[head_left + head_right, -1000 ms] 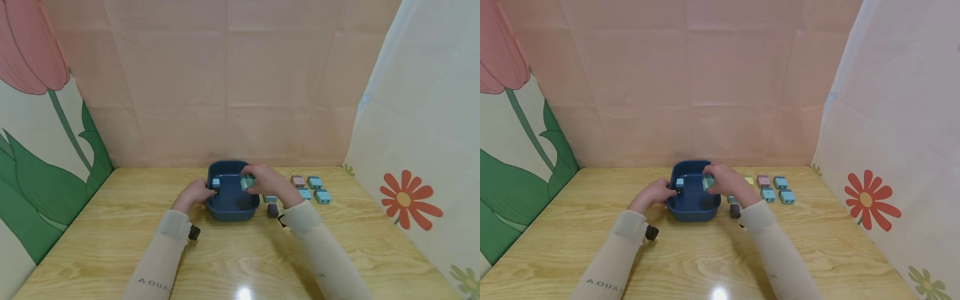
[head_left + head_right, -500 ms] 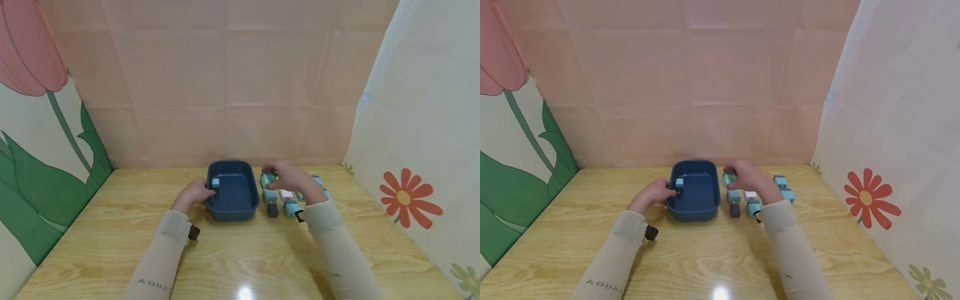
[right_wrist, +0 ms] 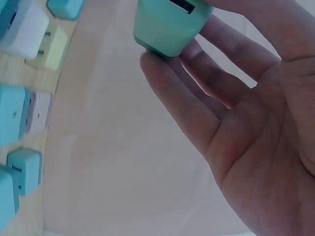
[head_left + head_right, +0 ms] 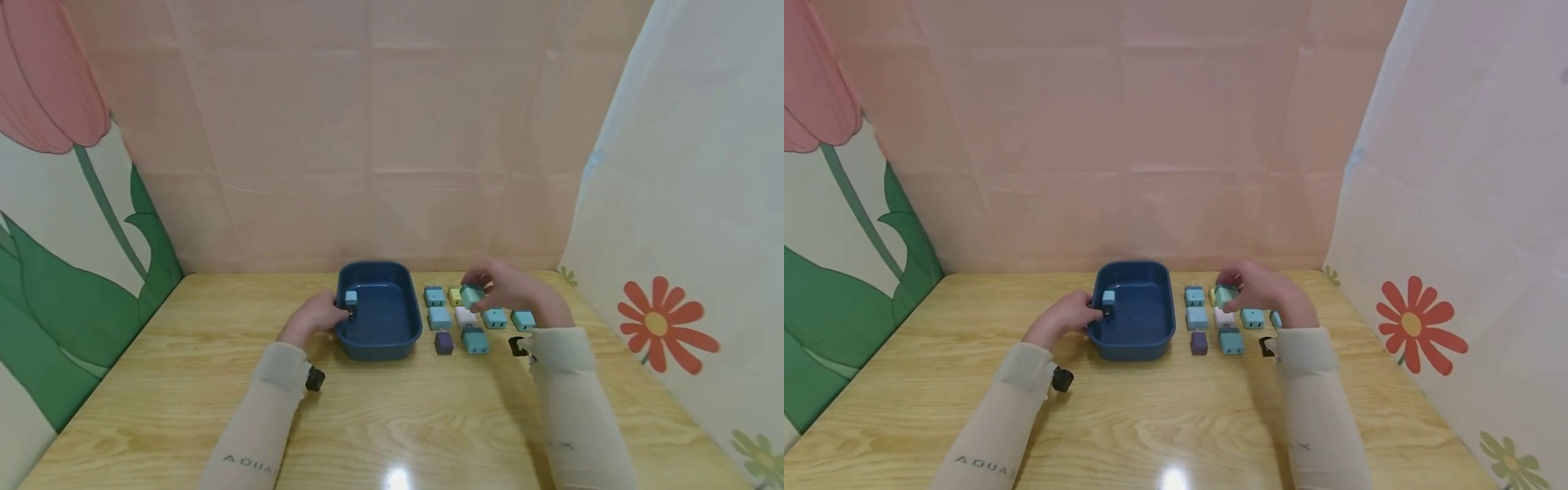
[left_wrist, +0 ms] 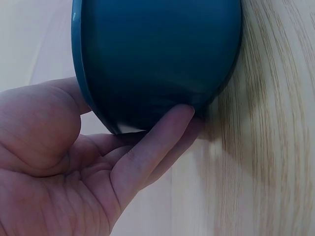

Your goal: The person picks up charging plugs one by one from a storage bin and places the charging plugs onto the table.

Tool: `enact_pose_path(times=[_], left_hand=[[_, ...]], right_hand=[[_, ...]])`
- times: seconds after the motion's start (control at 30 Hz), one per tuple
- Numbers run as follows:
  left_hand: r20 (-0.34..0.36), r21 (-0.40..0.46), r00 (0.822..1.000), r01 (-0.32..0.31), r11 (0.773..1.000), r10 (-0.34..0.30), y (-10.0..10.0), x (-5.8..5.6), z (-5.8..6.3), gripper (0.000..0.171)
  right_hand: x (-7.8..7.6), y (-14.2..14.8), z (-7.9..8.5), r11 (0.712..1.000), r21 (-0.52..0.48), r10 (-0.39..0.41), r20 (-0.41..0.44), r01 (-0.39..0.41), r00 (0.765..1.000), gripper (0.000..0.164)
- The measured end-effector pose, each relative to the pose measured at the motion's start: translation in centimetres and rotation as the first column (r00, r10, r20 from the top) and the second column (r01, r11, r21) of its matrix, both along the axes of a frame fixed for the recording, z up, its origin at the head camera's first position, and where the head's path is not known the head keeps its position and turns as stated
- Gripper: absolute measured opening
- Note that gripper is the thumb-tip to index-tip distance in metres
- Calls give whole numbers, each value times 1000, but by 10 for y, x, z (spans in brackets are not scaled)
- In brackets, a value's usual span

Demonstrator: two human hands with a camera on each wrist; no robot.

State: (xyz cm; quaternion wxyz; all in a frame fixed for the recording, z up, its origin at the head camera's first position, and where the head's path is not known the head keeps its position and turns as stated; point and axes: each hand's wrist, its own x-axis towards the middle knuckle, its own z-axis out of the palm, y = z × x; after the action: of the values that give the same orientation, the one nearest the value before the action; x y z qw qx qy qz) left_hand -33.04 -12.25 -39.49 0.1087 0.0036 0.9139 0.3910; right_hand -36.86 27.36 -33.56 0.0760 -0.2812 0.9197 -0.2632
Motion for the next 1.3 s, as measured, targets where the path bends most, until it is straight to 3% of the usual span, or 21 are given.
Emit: enact_pose_path(times=[0.3, 0.53, 0.8, 0.93, 1.07, 1.3], left_hand=[[8, 21, 1000, 17, 1000, -17, -3, 3, 2, 24], [1, 19, 1000, 18, 1000, -18, -2, 3, 3, 24], [15, 26, 1000, 10, 1000, -11, -1, 4, 3, 24], [16, 25, 1000, 9, 1000, -9, -2, 4, 5, 25], [13, 24, 1000, 16, 1000, -17, -2, 5, 6, 25], [5, 16, 1000, 20, 1000, -20, -1, 6, 5, 24]], right_hand=[[4, 33, 3, 995, 87, -45, -33, 47, 998, 40], [7, 47, 3, 991, 104, -78, -17, 80, 997, 49], [4, 53, -4, 977, 186, -112, 31, 104, 993, 50], [2, 54, -10, 968, 238, -113, 110, 84, 987, 49], [1, 54, -14, 970, 236, -93, 166, 52, 982, 47], [3, 55, -19, 976, 212, -85, 171, 48, 982, 46]])
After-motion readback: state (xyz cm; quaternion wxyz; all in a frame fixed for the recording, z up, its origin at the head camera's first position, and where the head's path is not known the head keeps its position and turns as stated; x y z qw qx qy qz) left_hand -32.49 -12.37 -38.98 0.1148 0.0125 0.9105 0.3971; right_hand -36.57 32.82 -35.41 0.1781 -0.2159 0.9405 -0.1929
